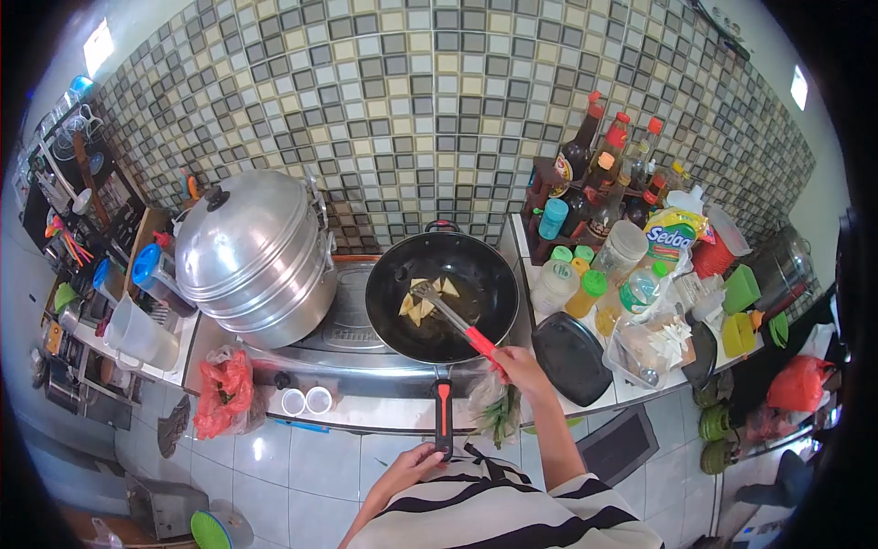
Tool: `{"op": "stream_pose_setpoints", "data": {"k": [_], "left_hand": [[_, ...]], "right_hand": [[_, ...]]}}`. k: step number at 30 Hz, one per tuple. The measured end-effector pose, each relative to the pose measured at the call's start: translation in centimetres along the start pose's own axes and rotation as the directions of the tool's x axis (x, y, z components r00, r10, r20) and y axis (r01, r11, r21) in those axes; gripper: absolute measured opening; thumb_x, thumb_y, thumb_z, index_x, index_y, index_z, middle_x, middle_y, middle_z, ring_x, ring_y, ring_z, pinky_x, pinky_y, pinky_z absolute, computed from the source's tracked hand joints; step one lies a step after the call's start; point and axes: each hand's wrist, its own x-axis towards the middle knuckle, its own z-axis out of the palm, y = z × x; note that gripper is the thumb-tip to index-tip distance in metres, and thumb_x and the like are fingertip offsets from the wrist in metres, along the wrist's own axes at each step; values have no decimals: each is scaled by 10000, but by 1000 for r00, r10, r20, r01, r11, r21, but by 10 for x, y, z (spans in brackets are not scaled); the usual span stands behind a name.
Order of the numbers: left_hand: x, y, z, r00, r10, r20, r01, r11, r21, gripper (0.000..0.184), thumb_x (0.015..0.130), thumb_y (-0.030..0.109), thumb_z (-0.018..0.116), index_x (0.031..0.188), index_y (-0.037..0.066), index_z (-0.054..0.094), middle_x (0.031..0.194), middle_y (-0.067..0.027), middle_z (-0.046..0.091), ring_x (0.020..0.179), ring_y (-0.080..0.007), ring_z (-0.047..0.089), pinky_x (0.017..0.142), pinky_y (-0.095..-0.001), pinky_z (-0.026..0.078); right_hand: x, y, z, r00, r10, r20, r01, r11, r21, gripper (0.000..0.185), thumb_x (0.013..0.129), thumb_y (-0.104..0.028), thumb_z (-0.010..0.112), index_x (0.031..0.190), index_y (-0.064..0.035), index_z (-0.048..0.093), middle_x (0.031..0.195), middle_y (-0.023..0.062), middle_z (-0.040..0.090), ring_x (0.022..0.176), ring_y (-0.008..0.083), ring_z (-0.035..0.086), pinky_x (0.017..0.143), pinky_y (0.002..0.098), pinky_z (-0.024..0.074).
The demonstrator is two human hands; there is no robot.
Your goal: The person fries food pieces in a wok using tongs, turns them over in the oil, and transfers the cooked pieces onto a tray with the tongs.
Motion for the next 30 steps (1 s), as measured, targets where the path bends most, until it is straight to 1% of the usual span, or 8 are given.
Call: {"op": "stream_pose_setpoints", "data": {"k": [6,8,11,19,22,24,28,30], "left_hand": [[-1,3,4,1000,-27,0,27,995,-100,313,894,236,497,1087,-10,518,957,-45,579,883,-110,569,798,-215,421],[-1,2,3,999,-33,-6,32,993,-117,311,892,229,500,1084,-15,517,961,-45,578,888,-113,570,805,-213,421],[0,-2,3,1000,-7,-1,7,994,-107,311,895,234,494,1089,-8,516,965,-43,579,893,-114,570,803,-217,421],[3,-6,2,1000,0,-27,-4,991,-136,291,896,231,492,1070,1,530,966,-42,582,868,-111,572,801,-218,414],[6,-10,0,1000,9,-1,-9,987,-161,290,906,208,474,1070,-29,506,969,-60,570,898,-134,571,814,-219,408],[5,-4,1,1000,0,-6,-1,989,-151,286,906,206,474,1067,-28,508,965,-57,573,899,-128,567,814,-218,408],[6,-4,1,1000,-3,-7,2,989,-148,281,906,203,475,1061,-29,510,962,-56,581,897,-108,556,814,-212,404],[6,-6,0,1000,3,-5,-3,990,-138,280,905,205,477,1060,-26,513,964,-54,581,898,-103,551,813,-207,401]], "right_hand": [[21,-16,27,994,108,4,-108,994,1,331,845,-332,509,813,-3,524,683,53,557,475,84,462,389,228,384],[27,-27,37,995,58,-78,-73,973,-219,339,859,-340,483,831,-5,524,643,39,528,422,86,427,362,224,341],[42,-33,42,992,-24,-122,-17,944,-328,374,850,-361,482,796,7,526,607,41,515,417,107,462,372,237,365],[75,-33,37,985,1,-174,-25,990,-139,372,854,-324,480,813,41,537,616,57,532,433,124,498,380,252,414],[83,-38,26,996,52,-76,-64,983,-170,371,827,-336,521,830,35,543,654,75,562,437,127,505,376,263,419],[89,-48,19,998,58,-7,-55,897,-439,402,765,-330,579,812,69,561,713,172,605,601,232,619,496,342,502],[88,-63,29,991,-85,-105,-11,724,-690,491,736,-404,568,813,80,590,798,227,617,747,311,629,646,406,501],[79,-69,33,960,-246,-131,24,540,-841,519,745,-448,532,825,58,616,872,245,606,863,353,597,749,432,469]]}}
